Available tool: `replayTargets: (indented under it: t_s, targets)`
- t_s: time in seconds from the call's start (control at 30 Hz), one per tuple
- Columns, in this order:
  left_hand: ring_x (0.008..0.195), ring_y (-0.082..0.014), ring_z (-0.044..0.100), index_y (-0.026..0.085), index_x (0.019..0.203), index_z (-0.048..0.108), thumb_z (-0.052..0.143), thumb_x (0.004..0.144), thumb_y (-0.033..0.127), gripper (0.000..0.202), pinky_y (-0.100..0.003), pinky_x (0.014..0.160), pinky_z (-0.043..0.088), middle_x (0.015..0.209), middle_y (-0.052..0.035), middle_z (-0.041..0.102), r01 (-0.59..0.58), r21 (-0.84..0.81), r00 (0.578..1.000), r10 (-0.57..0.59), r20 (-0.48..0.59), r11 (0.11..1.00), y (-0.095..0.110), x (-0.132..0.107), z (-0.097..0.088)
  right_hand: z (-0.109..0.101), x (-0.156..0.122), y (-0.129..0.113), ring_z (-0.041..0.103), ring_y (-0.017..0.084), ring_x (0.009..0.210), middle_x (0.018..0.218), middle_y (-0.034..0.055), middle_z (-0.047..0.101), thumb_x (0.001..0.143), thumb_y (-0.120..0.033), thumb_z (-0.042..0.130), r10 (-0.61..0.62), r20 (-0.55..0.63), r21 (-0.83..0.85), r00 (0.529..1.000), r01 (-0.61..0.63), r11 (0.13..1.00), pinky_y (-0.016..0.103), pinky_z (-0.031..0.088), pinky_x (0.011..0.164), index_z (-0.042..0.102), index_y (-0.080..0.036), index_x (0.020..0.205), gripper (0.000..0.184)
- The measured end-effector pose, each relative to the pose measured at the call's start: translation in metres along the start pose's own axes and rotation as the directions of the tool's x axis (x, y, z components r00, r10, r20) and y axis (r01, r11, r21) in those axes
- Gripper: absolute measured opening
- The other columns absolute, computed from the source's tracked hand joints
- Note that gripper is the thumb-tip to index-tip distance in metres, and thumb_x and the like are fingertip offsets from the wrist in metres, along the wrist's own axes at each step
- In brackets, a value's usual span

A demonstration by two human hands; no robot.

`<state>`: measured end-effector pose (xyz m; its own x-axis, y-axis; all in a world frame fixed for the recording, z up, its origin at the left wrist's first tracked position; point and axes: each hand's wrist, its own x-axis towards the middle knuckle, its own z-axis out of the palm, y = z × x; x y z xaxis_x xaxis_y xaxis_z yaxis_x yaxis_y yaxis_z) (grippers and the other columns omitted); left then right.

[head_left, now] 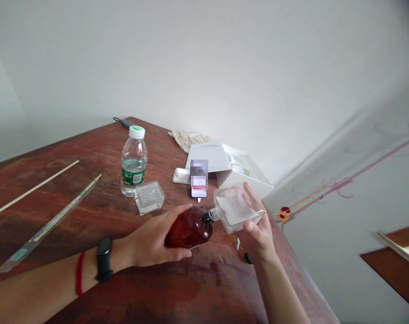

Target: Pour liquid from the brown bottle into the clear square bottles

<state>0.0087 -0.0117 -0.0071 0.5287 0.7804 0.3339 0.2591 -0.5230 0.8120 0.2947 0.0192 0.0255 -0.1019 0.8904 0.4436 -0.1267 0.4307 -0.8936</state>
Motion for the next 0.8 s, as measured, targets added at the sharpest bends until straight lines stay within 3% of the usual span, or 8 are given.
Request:
replayTargets:
  t_s: [0.37, 0.8]
  targets:
    - [0.138, -0.0380, 0.060, 0.023, 0.159, 0.033, 0.080, 0.085, 0.055, 0.093, -0.054, 0.117, 0.048, 0.157, -0.0161, 0.056, 0.006, -0.005, 1.000, -0.006, 0.003, 1.000, -0.0007, -0.0003, 0.0012, 0.0030, 0.0009, -0.0027, 0.067, 0.038, 0.128, 0.137, 0.0139, 0.073, 0.072, -0.060, 0.089, -0.003, -0.005, 0.006, 1.000, 0.003, 1.000, 0.059, 0.050, 0.110, 0.063, -0.028, 0.145, 0.084]
    - [0.139, -0.0388, 0.059, 0.022, 0.159, 0.035, 0.079, 0.086, 0.054, 0.092, -0.054, 0.118, 0.047, 0.158, -0.0175, 0.055, -0.008, 0.005, 1.000, 0.008, -0.003, 1.000, 0.0010, -0.0004, 0.0003, 0.0052, -0.0008, -0.0053, 0.061, 0.039, 0.136, 0.143, 0.0120, 0.069, 0.071, -0.061, 0.088, -0.005, -0.013, -0.008, 1.000, 0.005, 1.000, 0.061, 0.042, 0.118, 0.063, -0.029, 0.143, 0.083]
